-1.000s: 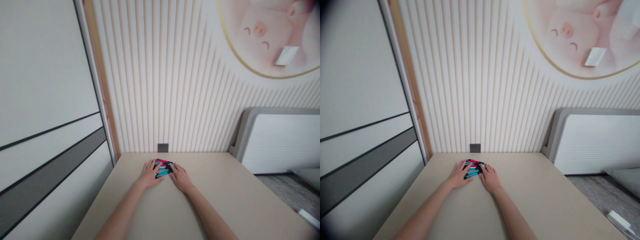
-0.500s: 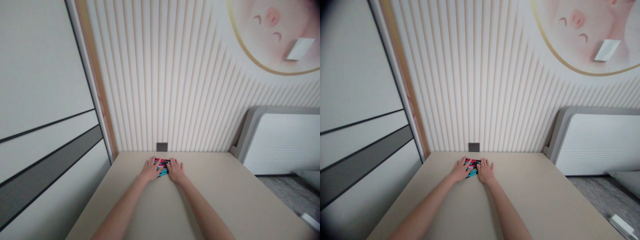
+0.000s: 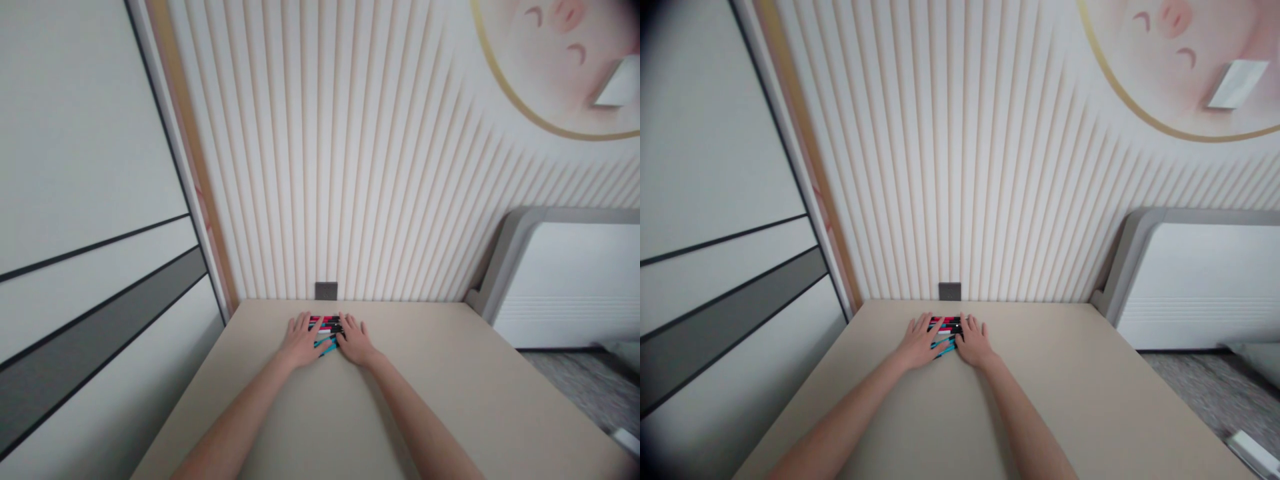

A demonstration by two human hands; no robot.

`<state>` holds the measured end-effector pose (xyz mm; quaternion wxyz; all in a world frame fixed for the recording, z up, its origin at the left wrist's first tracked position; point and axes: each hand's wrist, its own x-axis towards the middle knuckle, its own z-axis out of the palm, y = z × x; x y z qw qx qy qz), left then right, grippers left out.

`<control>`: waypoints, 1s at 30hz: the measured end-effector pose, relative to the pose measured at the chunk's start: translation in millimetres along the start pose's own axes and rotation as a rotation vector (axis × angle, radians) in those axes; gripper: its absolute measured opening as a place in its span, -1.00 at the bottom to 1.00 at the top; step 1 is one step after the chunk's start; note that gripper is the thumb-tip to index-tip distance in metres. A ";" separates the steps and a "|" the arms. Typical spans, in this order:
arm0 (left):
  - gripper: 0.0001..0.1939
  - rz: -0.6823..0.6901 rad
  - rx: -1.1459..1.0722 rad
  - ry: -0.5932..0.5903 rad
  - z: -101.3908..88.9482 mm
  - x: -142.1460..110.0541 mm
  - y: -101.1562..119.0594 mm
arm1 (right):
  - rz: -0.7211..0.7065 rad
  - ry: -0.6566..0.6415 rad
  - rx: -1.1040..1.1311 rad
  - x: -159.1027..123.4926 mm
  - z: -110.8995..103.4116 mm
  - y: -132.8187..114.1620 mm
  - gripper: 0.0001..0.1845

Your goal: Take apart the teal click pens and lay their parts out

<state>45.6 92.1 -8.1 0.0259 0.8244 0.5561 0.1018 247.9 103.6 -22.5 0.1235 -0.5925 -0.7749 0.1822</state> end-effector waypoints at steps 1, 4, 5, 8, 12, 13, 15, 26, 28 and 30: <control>-0.16 0.006 0.006 -0.025 -2.1 -2.4 0.5 | -0.005 0.009 -0.005 -1.1 0.2 -0.3 -0.30; -0.08 0.064 0.020 -0.083 -6.3 -10.4 1.1 | -0.033 0.039 -0.019 -4.8 0.1 -0.9 -0.30; -0.07 0.081 0.020 -0.101 -6.6 -12.4 0.6 | -0.046 0.047 -0.023 -6.3 -0.1 -0.8 -0.29; -0.10 0.097 -0.001 -0.144 -4.8 -13.6 -3.4 | -0.085 0.057 -0.042 -11.2 -0.8 0.1 -0.29; -0.15 0.139 -0.024 -0.169 -3.8 -2.9 -13.8 | -0.110 0.050 -0.078 -16.1 0.6 0.7 -0.31; -0.16 0.155 -0.027 -0.175 -4.4 0.8 -16.5 | -0.106 0.054 -0.083 -16.7 1.3 0.2 -0.32; -0.18 0.186 -0.038 -0.186 -5.9 7.7 -21.2 | -0.091 0.071 -0.089 -17.0 2.9 -1.5 -0.32; -0.39 0.249 -0.019 0.082 -7.6 -1.0 -24.0 | -0.164 0.356 0.032 -38.2 -6.2 6.2 -0.57; -0.48 0.283 -0.029 0.139 -11.1 -10.6 -20.7 | -0.163 0.371 0.031 -47.1 -6.7 10.7 -0.65; -0.61 0.306 -0.050 0.156 -12.9 -21.4 -16.1 | -0.160 0.355 0.027 -53.3 -6.7 12.8 -0.69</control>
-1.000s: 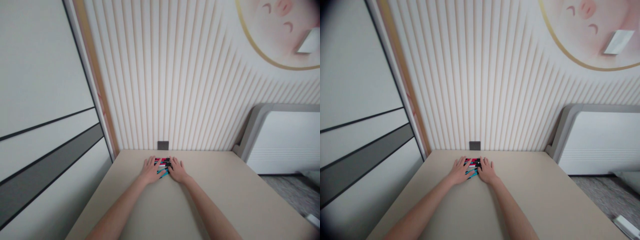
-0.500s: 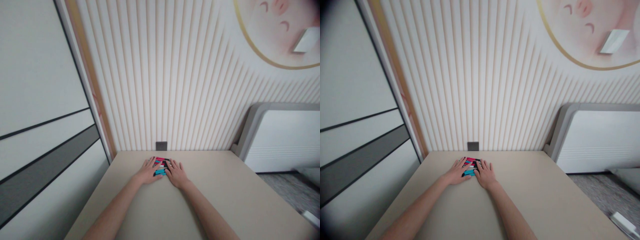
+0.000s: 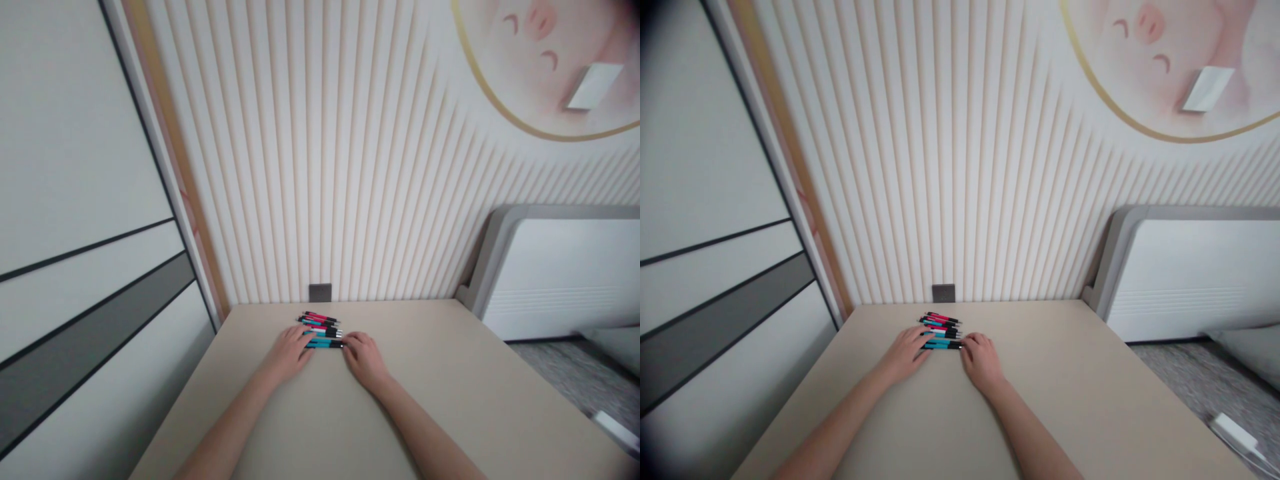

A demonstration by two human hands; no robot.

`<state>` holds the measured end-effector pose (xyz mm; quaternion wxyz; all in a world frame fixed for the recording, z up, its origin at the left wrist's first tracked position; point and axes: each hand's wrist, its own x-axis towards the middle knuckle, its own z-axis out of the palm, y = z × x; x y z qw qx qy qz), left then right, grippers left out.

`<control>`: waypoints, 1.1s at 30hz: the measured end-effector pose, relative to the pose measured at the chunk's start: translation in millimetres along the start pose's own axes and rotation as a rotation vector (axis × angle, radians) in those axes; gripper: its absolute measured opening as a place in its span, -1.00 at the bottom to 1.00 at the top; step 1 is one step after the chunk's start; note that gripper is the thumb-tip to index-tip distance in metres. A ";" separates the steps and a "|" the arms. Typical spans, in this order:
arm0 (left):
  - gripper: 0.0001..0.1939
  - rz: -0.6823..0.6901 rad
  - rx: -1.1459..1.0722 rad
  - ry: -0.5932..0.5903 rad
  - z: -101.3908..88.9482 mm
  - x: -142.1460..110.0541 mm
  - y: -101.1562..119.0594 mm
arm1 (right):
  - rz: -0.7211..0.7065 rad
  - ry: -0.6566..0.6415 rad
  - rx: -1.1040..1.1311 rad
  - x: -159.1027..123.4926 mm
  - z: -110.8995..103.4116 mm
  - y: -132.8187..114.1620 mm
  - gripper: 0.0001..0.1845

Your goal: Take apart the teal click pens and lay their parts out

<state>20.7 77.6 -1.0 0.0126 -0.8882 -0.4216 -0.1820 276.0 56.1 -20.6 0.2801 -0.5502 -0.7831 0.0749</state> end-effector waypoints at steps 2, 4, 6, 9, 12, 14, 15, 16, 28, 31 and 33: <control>-0.68 -0.007 -0.015 0.025 0.3 -8.3 7.7 | -0.002 -0.014 -0.003 -2.4 -0.8 -0.8 -0.71; -0.69 -0.040 -0.028 0.073 3.6 -15.3 13.6 | -0.002 -0.016 -0.009 -2.2 -0.9 -2.6 -0.73; -0.70 -0.065 -0.049 0.098 8.0 -19.7 16.7 | 0.001 -0.019 -0.013 -1.3 -0.7 -4.0 -0.76; -0.75 -0.089 -0.068 0.083 11.9 -21.2 16.5 | 0.008 -0.039 -0.013 -0.4 -0.3 -4.3 -0.79; -0.79 -0.090 -0.077 0.038 10.6 -19.5 14.5 | 0.003 -0.050 -0.007 0.1 0.6 -3.1 -0.78; -0.81 -0.084 -0.076 0.012 8.7 -18.5 13.8 | -0.014 -0.047 0.004 0.7 1.0 -2.4 -0.76; -0.81 -0.082 -0.074 0.003 8.1 -18.2 13.7 | -0.025 -0.044 0.010 1.0 0.9 -2.4 -0.75; -0.80 -0.078 -0.073 -0.002 7.8 -18.2 13.6 | -0.039 -0.040 0.014 1.2 0.4 -2.6 -0.76; -0.69 0.014 -0.280 0.115 -0.9 -27.7 15.0 | -0.039 0.061 0.271 -10.0 -6.4 -18.0 -0.75; -0.72 0.061 -0.271 0.113 -2.5 -28.6 15.4 | 0.019 0.083 0.394 -9.8 -2.3 -18.8 -0.70; -0.73 0.077 -0.246 0.126 -1.9 -28.1 15.1 | 0.052 0.088 0.442 -9.0 -0.4 -19.4 -0.65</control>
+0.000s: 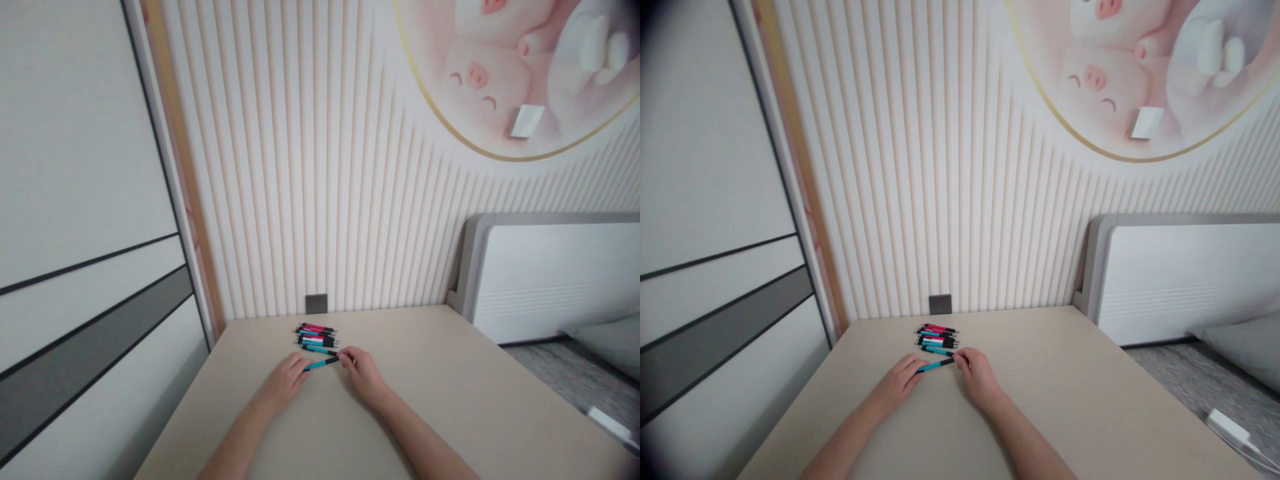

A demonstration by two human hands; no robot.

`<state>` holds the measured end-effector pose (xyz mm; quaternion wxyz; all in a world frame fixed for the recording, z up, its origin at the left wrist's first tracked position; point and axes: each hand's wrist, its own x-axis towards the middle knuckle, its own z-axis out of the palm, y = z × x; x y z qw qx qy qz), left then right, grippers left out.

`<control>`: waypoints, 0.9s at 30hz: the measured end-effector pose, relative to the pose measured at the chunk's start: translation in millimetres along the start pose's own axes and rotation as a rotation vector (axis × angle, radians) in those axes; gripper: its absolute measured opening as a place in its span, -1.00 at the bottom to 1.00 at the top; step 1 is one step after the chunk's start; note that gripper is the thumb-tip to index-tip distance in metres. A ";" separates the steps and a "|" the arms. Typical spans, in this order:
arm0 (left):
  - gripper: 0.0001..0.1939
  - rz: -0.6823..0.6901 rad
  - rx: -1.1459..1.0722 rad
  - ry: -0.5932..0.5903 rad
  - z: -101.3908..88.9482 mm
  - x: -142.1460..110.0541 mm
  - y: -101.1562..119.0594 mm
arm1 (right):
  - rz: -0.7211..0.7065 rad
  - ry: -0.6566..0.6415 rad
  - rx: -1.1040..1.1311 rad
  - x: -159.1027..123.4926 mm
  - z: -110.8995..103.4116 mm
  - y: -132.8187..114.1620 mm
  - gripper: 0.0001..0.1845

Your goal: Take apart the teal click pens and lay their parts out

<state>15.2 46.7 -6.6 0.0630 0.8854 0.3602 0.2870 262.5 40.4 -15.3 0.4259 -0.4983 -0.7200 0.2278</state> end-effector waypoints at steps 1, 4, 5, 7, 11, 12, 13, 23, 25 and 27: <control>-0.73 0.003 0.018 0.016 0.4 0.5 -0.4 | 0.013 0.003 0.013 0.3 0.9 -0.1 -0.61; -0.70 0.012 0.071 0.075 0.6 2.5 -1.0 | 0.041 0.019 0.013 0.5 3.3 -1.1 -0.50; -0.69 0.023 0.079 0.088 0.2 3.2 -0.8 | 0.050 0.025 0.007 0.5 4.0 -1.3 -0.47; -0.68 0.050 0.080 0.106 -1.2 4.7 0.4 | 0.073 0.021 0.003 0.1 4.9 -1.3 -0.43; -0.70 0.085 0.069 0.132 -5.1 6.2 4.4 | 0.113 -0.025 0.014 -1.3 3.9 -1.2 -0.37; -0.70 0.088 0.066 0.129 -6.1 6.2 5.3 | 0.113 -0.031 0.013 -1.6 3.3 -1.6 -0.37; -0.71 0.090 0.063 0.122 -7.0 6.2 6.1 | 0.108 -0.035 0.010 -1.9 2.7 -2.1 -0.37; -0.69 0.032 -0.022 0.051 -8.3 4.7 7.9 | 0.004 0.026 -0.111 -1.4 -3.2 -11.4 -0.44; -0.69 0.011 -0.046 0.048 -7.5 4.6 7.8 | -0.008 0.026 -0.119 -1.1 -3.8 -11.3 -0.45; -0.68 -0.001 -0.065 0.050 -6.9 4.6 7.6 | -0.013 0.022 -0.129 -0.7 -3.9 -10.3 -0.46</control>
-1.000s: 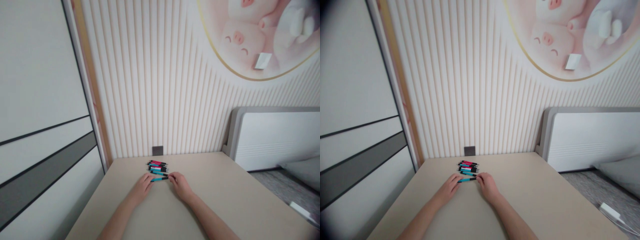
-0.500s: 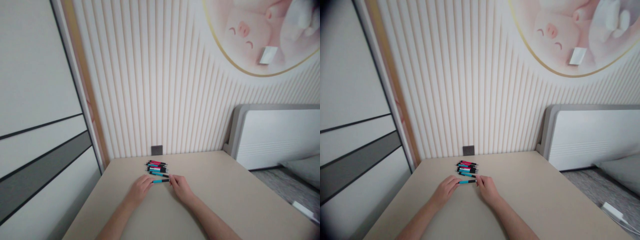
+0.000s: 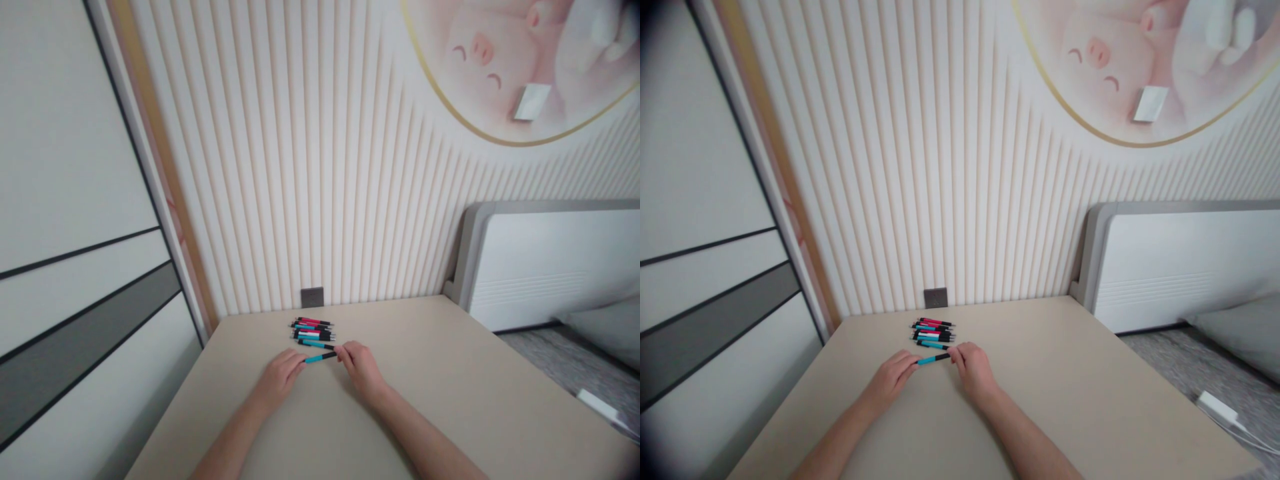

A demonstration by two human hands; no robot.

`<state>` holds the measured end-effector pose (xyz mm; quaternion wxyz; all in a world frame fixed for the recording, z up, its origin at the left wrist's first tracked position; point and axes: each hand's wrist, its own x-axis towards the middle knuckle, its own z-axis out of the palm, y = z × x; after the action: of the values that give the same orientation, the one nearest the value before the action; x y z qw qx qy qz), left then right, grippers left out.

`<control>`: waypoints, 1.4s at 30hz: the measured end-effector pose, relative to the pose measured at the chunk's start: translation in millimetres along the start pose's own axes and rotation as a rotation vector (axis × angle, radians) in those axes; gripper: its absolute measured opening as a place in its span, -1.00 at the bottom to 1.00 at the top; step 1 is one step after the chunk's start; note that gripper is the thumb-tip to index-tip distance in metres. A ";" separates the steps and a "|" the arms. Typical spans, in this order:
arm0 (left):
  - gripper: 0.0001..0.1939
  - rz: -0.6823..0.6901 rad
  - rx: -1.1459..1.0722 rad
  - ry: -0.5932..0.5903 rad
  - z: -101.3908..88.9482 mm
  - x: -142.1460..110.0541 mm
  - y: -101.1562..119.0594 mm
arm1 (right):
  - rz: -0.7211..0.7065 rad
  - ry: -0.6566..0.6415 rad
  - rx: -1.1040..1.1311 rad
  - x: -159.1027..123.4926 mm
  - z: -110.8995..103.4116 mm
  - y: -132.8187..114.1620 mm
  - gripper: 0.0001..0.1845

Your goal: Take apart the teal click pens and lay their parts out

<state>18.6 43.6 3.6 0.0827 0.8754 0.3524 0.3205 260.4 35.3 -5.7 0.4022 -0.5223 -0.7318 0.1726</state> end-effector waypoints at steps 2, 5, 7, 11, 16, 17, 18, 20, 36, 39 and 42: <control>-0.67 -0.004 -0.009 0.003 0.0 0.0 -0.1 | -0.007 0.001 -0.001 0.4 0.2 1.2 -0.46; -0.66 -0.010 -0.007 0.002 -0.3 0.1 0.2 | -0.018 0.007 0.049 0.6 -0.6 1.7 -0.49; -0.65 -0.021 0.007 0.008 -0.4 0.1 0.6 | -0.017 0.006 0.117 0.4 -2.1 0.8 -0.55; -0.64 -0.048 0.037 0.024 0.1 -0.4 0.2 | 0.007 -0.015 0.238 -0.4 -4.6 -1.5 -0.60; -0.64 -0.047 0.037 0.041 0.7 -1.2 -1.8 | 0.089 -0.003 0.206 -1.3 -3.8 0.9 -0.46; -0.64 -0.046 0.038 0.039 0.8 -1.4 -2.0 | 0.099 -0.009 0.199 -1.3 -3.9 1.8 -0.45; -0.65 -0.047 0.038 0.035 1.0 -1.7 -2.2 | 0.101 -0.018 0.202 -1.2 -4.1 2.7 -0.46; -0.66 -0.051 0.039 0.025 1.4 -2.1 -2.4 | 0.090 -0.036 0.238 -1.0 -5.2 3.9 -0.52; -0.66 -0.061 0.031 -0.015 2.9 -2.5 -3.8 | 0.090 -0.050 0.320 -0.7 -3.9 5.7 -0.67; -0.67 -0.074 0.015 -0.024 3.3 -2.9 -4.4 | 0.084 -0.025 0.326 -0.6 -4.1 5.9 -0.71; -0.67 -0.088 -0.006 -0.037 2.2 -3.1 -3.5 | 0.077 -0.031 0.335 -1.0 -4.4 4.9 -0.72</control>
<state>16.3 44.3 -1.0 0.1059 0.8646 0.3878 0.3013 267.0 35.5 -6.6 0.4655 -0.4728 -0.6784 0.3155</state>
